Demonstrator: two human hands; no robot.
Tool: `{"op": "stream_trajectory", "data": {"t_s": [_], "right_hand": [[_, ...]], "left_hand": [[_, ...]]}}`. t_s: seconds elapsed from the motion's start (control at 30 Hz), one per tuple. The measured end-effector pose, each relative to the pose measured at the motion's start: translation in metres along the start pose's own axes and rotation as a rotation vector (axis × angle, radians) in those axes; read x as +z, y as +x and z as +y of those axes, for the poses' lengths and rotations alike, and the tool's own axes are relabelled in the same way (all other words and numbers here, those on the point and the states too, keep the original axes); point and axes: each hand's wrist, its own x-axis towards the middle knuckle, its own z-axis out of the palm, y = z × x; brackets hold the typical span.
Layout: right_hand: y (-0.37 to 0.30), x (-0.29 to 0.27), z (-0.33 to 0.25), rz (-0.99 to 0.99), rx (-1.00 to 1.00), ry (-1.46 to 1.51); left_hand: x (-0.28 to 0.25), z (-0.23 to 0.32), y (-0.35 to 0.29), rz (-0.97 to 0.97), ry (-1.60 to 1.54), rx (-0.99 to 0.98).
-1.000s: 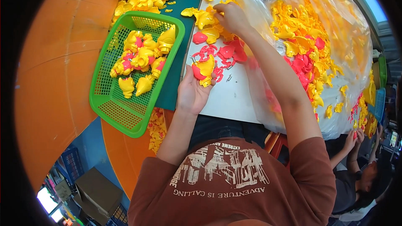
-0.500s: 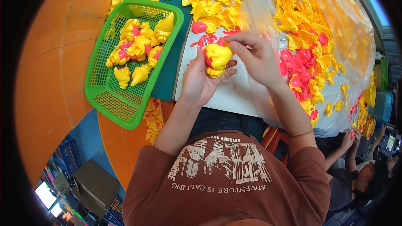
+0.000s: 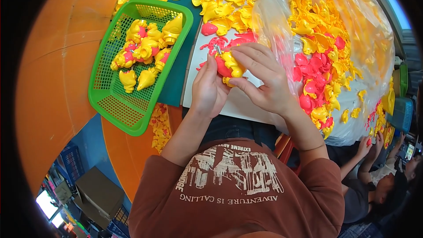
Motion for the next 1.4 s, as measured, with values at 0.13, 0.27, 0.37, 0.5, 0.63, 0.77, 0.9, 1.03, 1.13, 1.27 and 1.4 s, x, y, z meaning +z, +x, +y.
{"op": "stream_trajectory", "data": {"t_s": [0.13,0.27,0.37,0.5,0.63,0.77,0.9,1.03,1.13,1.27,1.4], "right_hand": [[0.002,0.002,-0.002,-0.064,0.018,0.012],[0.001,0.003,-0.003,-0.063,0.017,0.071],[0.000,0.003,-0.004,-0.073,0.027,0.107],[-0.001,-0.001,-0.007,-0.086,0.014,0.127],[-0.001,-0.002,-0.009,-0.109,-0.026,0.123],[-0.004,-0.006,-0.013,-0.093,-0.044,0.148],[-0.001,-0.010,-0.020,-0.122,0.011,0.111],[-0.001,-0.013,-0.017,-0.146,0.020,0.146],[-0.005,-0.013,-0.008,-0.214,0.024,0.213],[-0.007,-0.002,-0.005,0.016,0.301,0.753],[-0.003,-0.005,-0.002,0.042,0.584,1.031]], "left_hand": [[0.003,0.004,-0.006,-0.061,0.053,0.038],[0.004,0.001,-0.008,-0.032,0.036,0.060],[0.009,-0.002,-0.014,-0.034,0.108,0.097],[0.010,-0.004,-0.019,0.015,0.263,0.127],[0.005,-0.004,-0.024,-0.002,0.344,0.138],[0.002,-0.005,-0.022,-0.068,0.315,0.129],[0.009,-0.004,-0.023,-0.015,0.305,0.124],[0.007,-0.007,-0.026,-0.080,0.209,0.164],[0.009,-0.006,-0.023,-0.162,0.463,0.211],[0.011,-0.006,-0.023,-0.188,0.334,0.164],[0.007,-0.012,-0.025,-0.211,0.448,0.226]]}}
